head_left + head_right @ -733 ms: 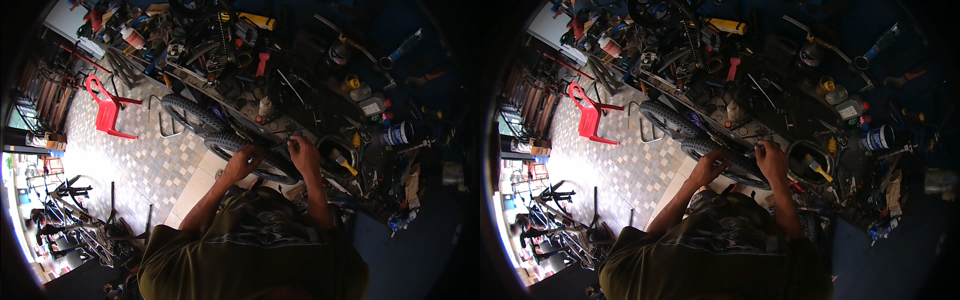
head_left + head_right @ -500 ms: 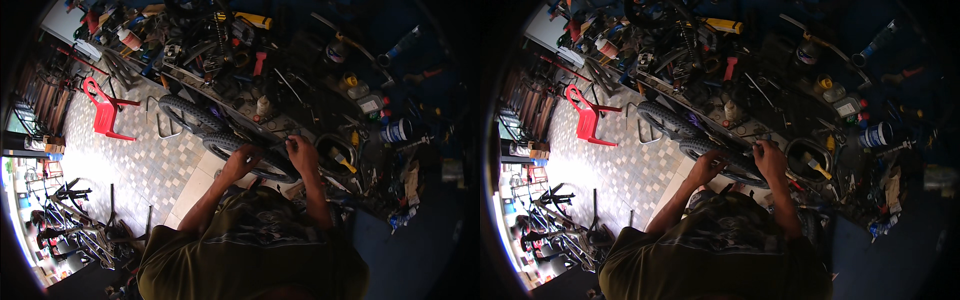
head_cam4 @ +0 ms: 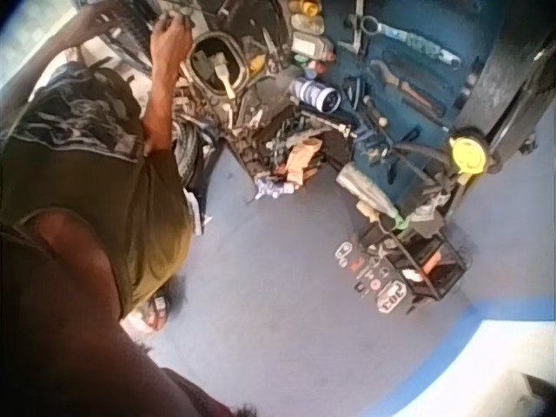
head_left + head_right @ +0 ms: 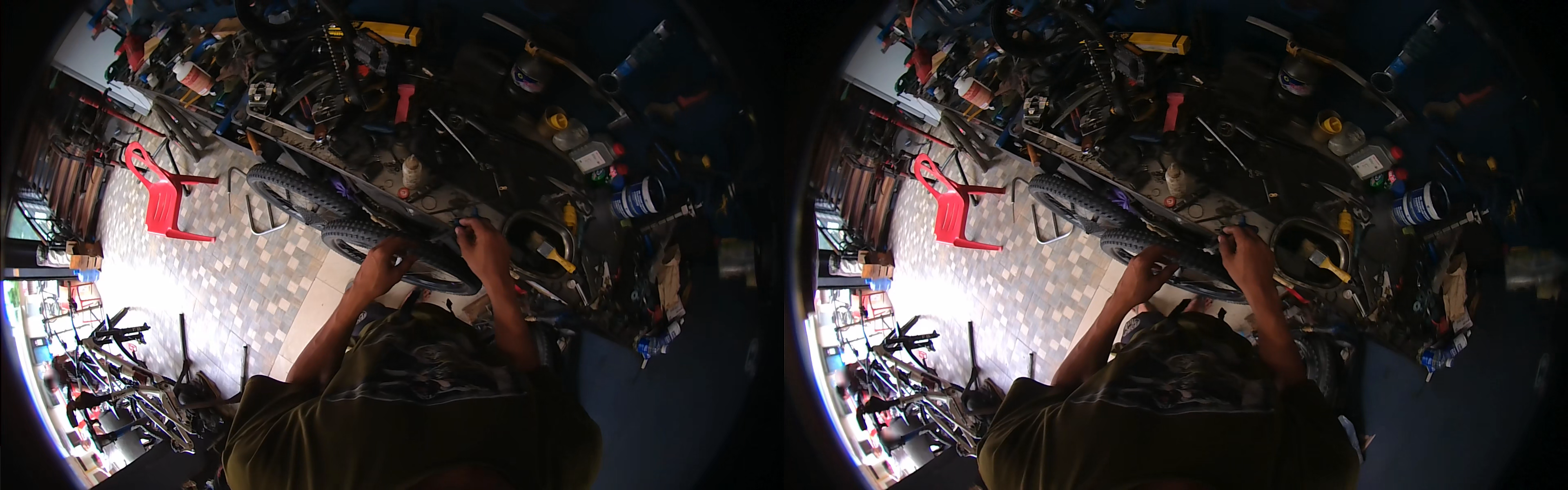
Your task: The person works on a bicycle frame mounted on a repair stand, using a screwdriver to adjust components near the bottom bracket and chainstay. The person repeatedly reaches for tools on a cluttered workbench and returns to the bike to continue adjustments.
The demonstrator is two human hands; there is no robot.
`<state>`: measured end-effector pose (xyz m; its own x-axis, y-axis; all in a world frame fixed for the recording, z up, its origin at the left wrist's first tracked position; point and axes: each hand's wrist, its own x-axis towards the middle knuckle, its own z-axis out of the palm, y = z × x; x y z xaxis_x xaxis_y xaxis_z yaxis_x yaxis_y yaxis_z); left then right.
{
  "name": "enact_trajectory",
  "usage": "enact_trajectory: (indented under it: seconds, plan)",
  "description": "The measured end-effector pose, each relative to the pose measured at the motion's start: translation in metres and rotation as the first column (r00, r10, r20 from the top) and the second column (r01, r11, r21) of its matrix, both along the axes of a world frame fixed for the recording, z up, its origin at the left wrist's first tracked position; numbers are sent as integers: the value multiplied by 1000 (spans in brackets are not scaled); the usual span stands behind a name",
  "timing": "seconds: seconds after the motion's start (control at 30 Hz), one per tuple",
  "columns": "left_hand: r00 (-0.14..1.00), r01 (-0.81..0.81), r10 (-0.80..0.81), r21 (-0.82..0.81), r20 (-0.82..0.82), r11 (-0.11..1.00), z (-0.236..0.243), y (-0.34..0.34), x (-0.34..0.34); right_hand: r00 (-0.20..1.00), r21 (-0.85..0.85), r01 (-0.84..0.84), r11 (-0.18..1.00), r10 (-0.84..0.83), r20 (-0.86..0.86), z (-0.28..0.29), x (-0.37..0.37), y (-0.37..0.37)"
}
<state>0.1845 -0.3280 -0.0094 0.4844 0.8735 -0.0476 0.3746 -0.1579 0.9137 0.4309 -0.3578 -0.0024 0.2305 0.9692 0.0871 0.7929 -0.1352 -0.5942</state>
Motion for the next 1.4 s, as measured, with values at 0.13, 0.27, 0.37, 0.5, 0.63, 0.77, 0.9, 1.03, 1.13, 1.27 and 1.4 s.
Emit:
enact_trajectory:
  seconds: [0.13,0.27,0.37,0.5,0.63,0.77,0.9,1.03,1.13,1.27,1.4]
  plan:
    - [1000,1,-2,10,10,1000,-1,0,2,1000,2,4,1000,-4,-8,-2,2,0]
    - [999,32,-32,-11,-27,999,-5,1,1,1000,20,5,1000,-5,-14,-5,4,0]
    - [999,32,-33,-4,-36,999,-3,1,3,1000,-1,11,1000,-11,-27,-3,5,-1]
    - [999,41,-41,-24,-28,999,-1,1,4,1000,38,-4,999,4,-1,-5,6,-2]
    - [999,38,-38,-1,-17,999,-2,0,5,1000,13,-9,1000,9,0,-5,7,-3]
    - [999,47,-46,8,-27,999,-3,1,5,1000,7,5,1000,-5,-7,-4,7,-4]
    - [999,34,-34,-16,-4,999,0,0,8,1000,5,21,1000,-21,-16,-4,7,-3]
    - [999,48,-48,-18,-25,999,-4,0,6,999,7,29,1000,-29,-24,-3,7,-4]
    - [998,56,-56,-17,-26,998,-6,1,6,999,6,28,1000,-28,-33,-2,7,-4]
    - [997,59,-59,-8,-42,998,-3,1,8,999,10,28,1000,-28,-30,0,7,-4]
    - [997,61,-61,-6,-39,998,0,2,10,999,16,32,999,-31,-37,0,8,-4]
